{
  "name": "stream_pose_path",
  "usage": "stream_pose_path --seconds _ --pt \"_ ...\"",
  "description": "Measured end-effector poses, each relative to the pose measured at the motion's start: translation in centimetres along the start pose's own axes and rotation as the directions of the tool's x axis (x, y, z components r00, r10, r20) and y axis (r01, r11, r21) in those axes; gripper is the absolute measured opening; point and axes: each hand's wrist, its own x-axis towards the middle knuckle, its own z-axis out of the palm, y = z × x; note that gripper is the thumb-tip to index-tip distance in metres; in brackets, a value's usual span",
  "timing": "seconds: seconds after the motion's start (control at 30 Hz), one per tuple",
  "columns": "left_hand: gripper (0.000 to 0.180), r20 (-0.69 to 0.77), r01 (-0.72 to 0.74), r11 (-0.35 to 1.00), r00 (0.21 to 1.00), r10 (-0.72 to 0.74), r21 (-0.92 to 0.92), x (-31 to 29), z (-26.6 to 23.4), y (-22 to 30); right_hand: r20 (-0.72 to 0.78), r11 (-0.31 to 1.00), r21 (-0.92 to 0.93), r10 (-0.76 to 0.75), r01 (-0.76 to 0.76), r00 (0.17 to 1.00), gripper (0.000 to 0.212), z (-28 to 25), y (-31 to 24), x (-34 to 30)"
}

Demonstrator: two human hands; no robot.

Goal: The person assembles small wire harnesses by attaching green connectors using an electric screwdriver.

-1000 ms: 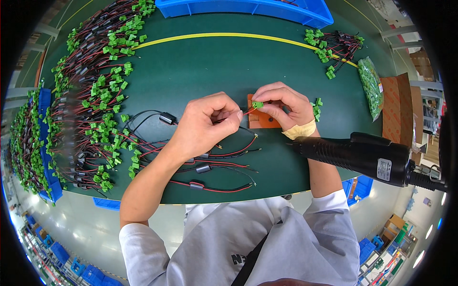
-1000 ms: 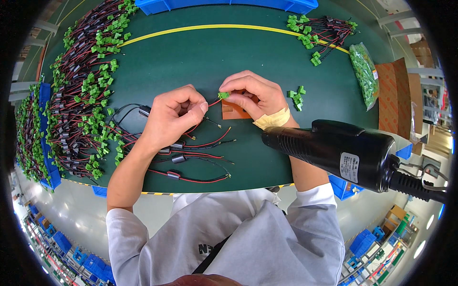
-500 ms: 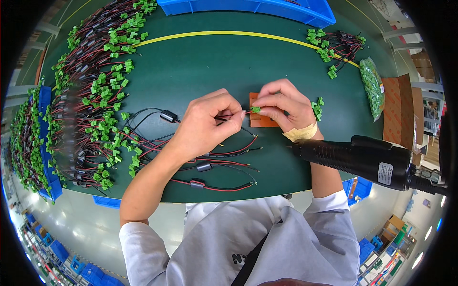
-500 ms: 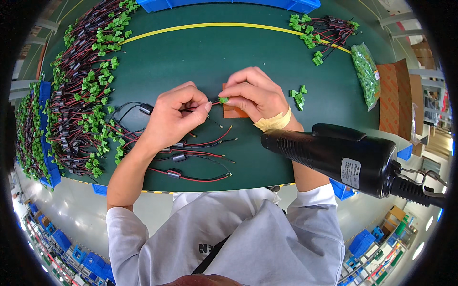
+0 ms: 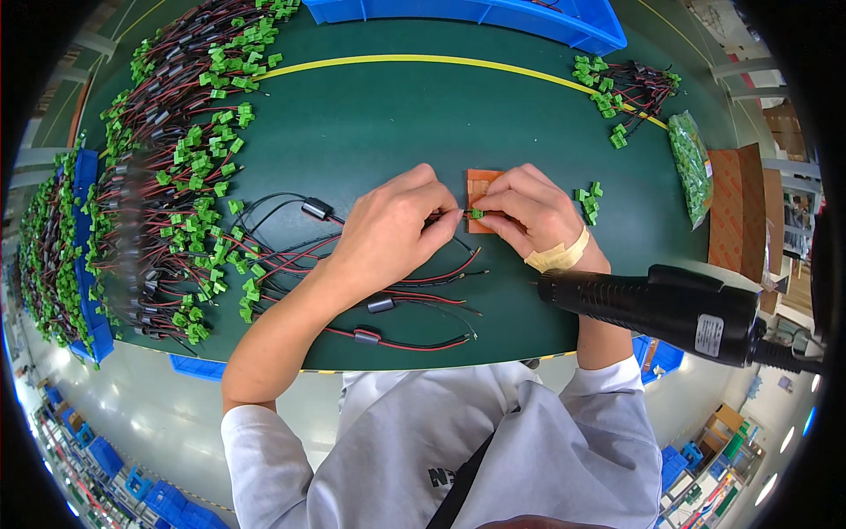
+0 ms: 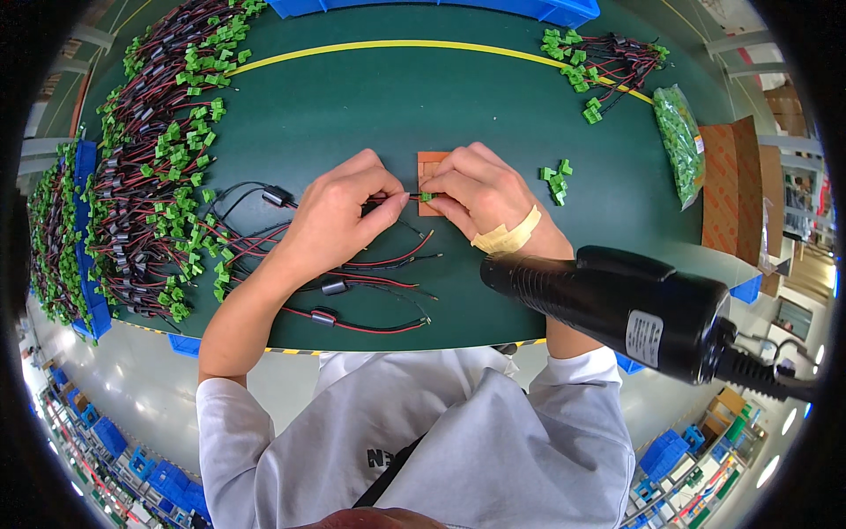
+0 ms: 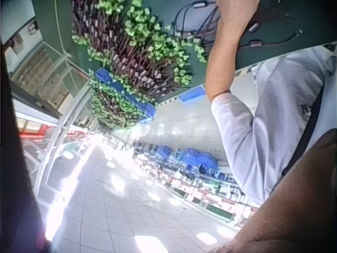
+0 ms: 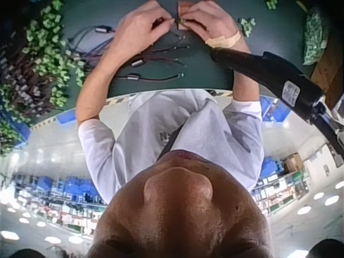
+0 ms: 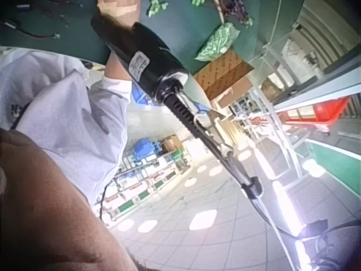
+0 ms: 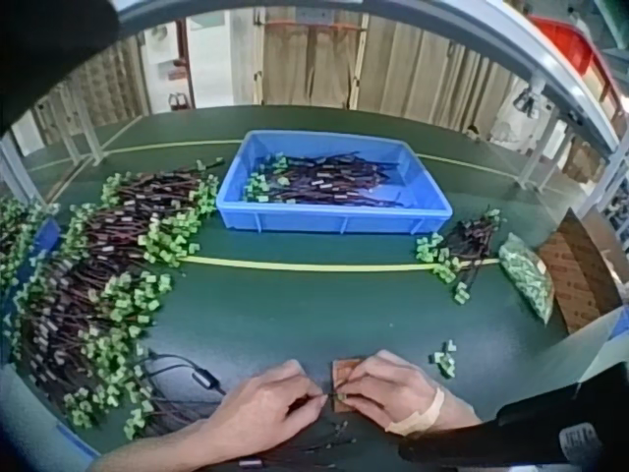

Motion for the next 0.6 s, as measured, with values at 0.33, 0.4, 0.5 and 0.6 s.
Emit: stream_pose_path --seconds 0.33,0.4,0.5,0.6 --pt "0.010 0.002 -0.002 0.995 1.000 0.002 0.100 -0.1 0.2 -0.7 -0.364 0.217 0.927 0.327 0.305 0.872 0.077 -5.3 1.8 -2.8" --pt "0.010 0.004 0.007 0.996 1.000 -0.007 0.089 0.3 0.3 -0.4 -0.506 0.379 0.843 0.316 0.383 0.802 0.086 -6.5 -0.9 -3.9" --pt "0.010 0.008 0.018 0.996 1.000 -0.018 0.087 0.2 0.2 -0.3 -0.636 0.895 0.357 0.023 0.268 0.771 0.085 -6.0 -3.7 -3.3" --pt "0.009 -0.010 0.010 0.995 1.000 -0.009 0.095 0.1 0.4 -0.5 -0.630 0.801 0.544 0.191 0.251 0.753 0.091 -4.0 -4.1 -0.9"
